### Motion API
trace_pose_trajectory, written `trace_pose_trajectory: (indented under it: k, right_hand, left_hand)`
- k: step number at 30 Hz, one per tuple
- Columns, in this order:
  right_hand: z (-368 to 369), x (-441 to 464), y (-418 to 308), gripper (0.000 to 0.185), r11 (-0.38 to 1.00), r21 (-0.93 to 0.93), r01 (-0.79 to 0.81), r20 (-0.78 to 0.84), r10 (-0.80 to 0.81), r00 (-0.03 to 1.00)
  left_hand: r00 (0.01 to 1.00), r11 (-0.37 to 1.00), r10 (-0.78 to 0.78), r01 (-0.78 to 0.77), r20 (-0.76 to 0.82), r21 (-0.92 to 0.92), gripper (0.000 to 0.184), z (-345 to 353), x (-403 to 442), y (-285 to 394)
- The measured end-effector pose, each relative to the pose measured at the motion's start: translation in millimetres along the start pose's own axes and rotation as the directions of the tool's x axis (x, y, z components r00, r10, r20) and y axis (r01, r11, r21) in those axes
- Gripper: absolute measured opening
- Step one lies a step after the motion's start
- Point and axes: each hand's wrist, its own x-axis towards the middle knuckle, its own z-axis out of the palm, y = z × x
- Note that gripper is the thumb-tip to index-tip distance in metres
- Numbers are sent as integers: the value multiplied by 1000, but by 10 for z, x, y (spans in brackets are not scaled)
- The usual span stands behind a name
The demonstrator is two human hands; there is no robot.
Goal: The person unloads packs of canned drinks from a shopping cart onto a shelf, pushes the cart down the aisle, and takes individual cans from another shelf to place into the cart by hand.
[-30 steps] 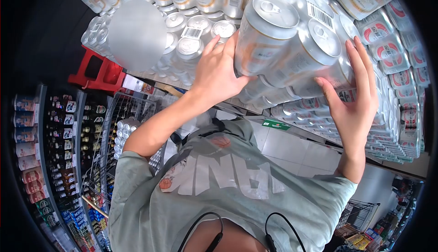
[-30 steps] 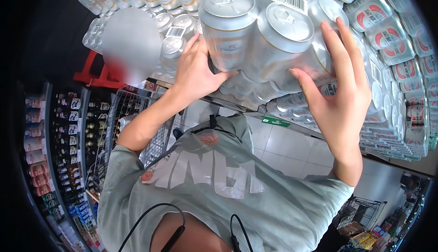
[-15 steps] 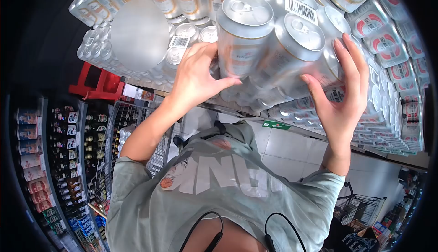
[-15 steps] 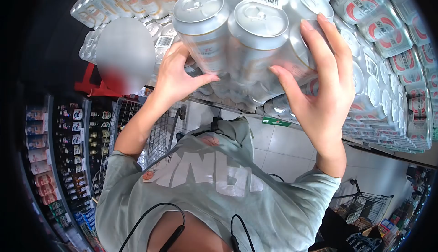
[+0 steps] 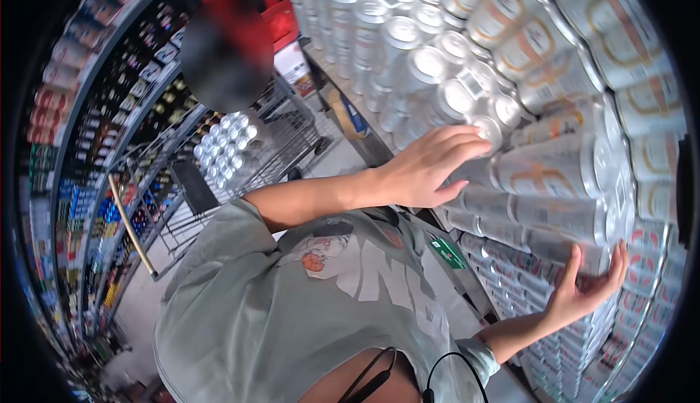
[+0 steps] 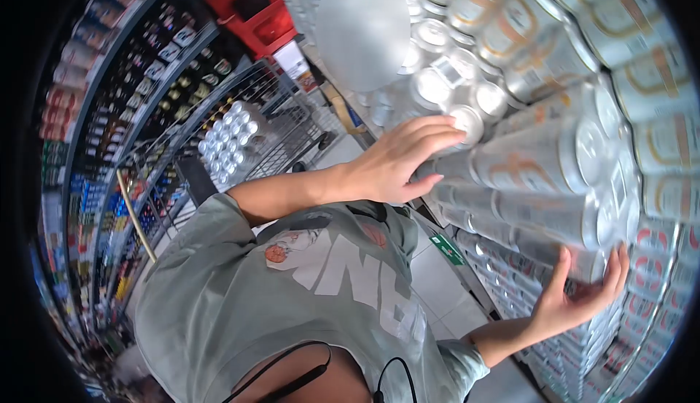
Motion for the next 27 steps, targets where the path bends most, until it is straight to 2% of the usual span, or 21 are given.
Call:
trace_pose_trajectory:
  k: [2, 4, 5, 7, 9, 10, 12, 13, 14, 15, 16, 17, 18, 20, 21, 22, 24, 25, 27]
  right_hand:
    - [2, 1, 39, 61, 1000, 30, -7, 13, 7, 1000]
    - [-9, -8, 57, 60, 1000, -7, 18, 15, -18, 1000]
    - [-24, 17, 43, 59, 994, -71, 84, 36, -82, 996]
    - [-12, 15, 17, 60, 993, -71, 94, 34, -92, 995]
    - [33, 48, -70, 60, 992, -81, 97, 32, -95, 995]
    - [62, 70, -158, 60, 996, -73, 55, -6, -55, 998]
    - [112, 97, -310, 61, 998, -48, -31, -78, 28, 997]
    - [96, 154, -313, 61, 983, -139, 120, -103, -135, 986]
    - [147, 185, -309, 51, 982, -90, 168, -258, -186, 948]
    - [219, 251, -377, 48, 959, 2, 282, -382, -260, 887]
    - [283, 314, -451, 44, 913, 79, 399, -505, -309, 806]
    - [446, 393, -725, 29, 852, 204, 481, -627, -263, 733]
    - [561, 442, -813, 29, 843, 215, 494, -625, -270, 732]
    - [831, 507, -948, 38, 745, 389, 542, -520, -308, 797]
    - [1171, 536, -1305, 28, 686, 497, 532, -544, -231, 806]
    - [1390, 480, -1524, 27, 686, 619, 382, -397, -147, 906]
    - [1900, 362, -1981, 28, 643, 757, 118, -43, -131, 990]
    - [2184, 263, -2251, 31, 613, 789, -29, 120, -109, 987]
    - [2766, 2, -2682, 38, 599, 742, -302, 438, -92, 894]
  left_hand:
    - [997, 998, -57, 58, -55, 4, 66, -157, -285, -112]
    - [978, 981, -192, 191, -77, -15, 62, -305, -632, -278]
    - [954, 962, -265, 271, -141, 29, 50, -377, -812, -345]
    - [873, 878, -476, 478, -103, -7, 38, -566, -1260, -527]
    - [790, 799, -597, 601, -143, -17, 23, -677, -1740, -736]
    - [783, 795, -600, 606, -163, -22, 23, -720, -1986, -815]
    - [649, 657, -751, 753, -120, -38, 21, -847, -2354, -898]
    - [641, 651, -755, 758, -137, -46, 21, -928, -2433, -883]
    - [604, 611, -791, 789, -98, -66, 19, -1000, -2513, -854]
    - [565, 568, -823, 819, -58, -84, 17, -1072, -2585, -838]
    - [556, 561, -828, 823, -73, -93, 17, -1120, -2644, -838]
    - [549, 552, -834, 829, -57, -86, 16, -1156, -2687, -863]
    - [543, 545, -838, 835, -41, -79, 16, -1200, -2722, -904]
    - [558, 561, -828, 823, -53, -90, 16, -1283, -2791, -1008]
    - [579, 581, -814, 809, -49, -90, 17, -1346, -2835, -1047]
    - [573, 576, -817, 811, -65, -104, 17, -1447, -2882, -1077]
    - [587, 591, -807, 799, -64, -110, 17, -1711, -2977, -1149]
    - [582, 588, -809, 800, -81, -123, 17, -1868, -3031, -1169]
    - [476, 492, -869, 861, -135, -128, 19, -2215, -3215, -1202]
